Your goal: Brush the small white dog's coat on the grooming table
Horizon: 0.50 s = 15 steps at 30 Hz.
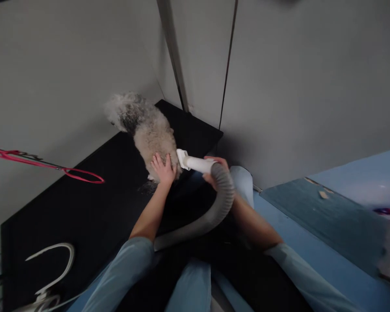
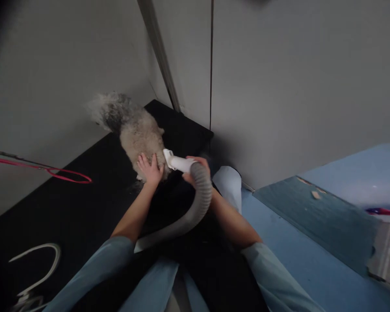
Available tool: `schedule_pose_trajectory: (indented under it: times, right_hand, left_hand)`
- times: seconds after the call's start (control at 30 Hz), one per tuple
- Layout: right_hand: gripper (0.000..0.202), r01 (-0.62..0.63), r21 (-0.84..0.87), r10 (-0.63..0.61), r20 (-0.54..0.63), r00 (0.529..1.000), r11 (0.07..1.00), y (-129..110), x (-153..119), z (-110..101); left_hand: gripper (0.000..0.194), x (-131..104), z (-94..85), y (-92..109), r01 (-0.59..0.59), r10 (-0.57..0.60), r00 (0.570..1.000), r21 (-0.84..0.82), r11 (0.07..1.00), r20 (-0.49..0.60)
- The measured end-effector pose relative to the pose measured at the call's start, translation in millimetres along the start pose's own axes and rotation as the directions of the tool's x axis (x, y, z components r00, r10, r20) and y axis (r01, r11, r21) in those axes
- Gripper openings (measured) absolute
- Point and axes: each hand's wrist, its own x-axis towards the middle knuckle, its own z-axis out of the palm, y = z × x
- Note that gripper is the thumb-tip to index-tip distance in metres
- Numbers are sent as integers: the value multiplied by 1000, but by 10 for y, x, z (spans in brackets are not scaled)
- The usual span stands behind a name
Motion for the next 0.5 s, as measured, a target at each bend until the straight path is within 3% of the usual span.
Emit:
schedule_pose_trajectory:
  times: [0.03,0.07,0.13,0.2,0.27,0.4,0.5]
  right_hand:
    - [58,91,27,-93,123,988,996,-67,33,53]
    - [57,189,51,-196,280,940,981,-126,63,104]
    - [44,371,71,-346,555,757,926,-210,93,183]
    - [29,514,63,-402,706,583,856,-243,60,228]
    - [23,612,57,-446,737,507,789,-230,-29,261]
    - [17,780,58,-600,676,428,623,-158,-209,353]
    - [14,839,63,-643,673,365,541,-148,-251,431]
  left_hand:
    - [68,17,-6,-29,3,-3,1000,4,1000,-17]
    - [65,36,-14,-64,8,-8,999,8,1000,-34]
    - [62,80,-48,-155,19,-18,998,15,1000,-62]
    - [59,130,-104,-276,27,-26,997,11,1000,-74]
    - [56,174,-172,-414,31,-32,998,-14,999,-59]
    - [66,228,-254,-647,64,-66,998,-89,994,-20]
    - [72,284,-214,-738,121,-131,991,-194,973,-37]
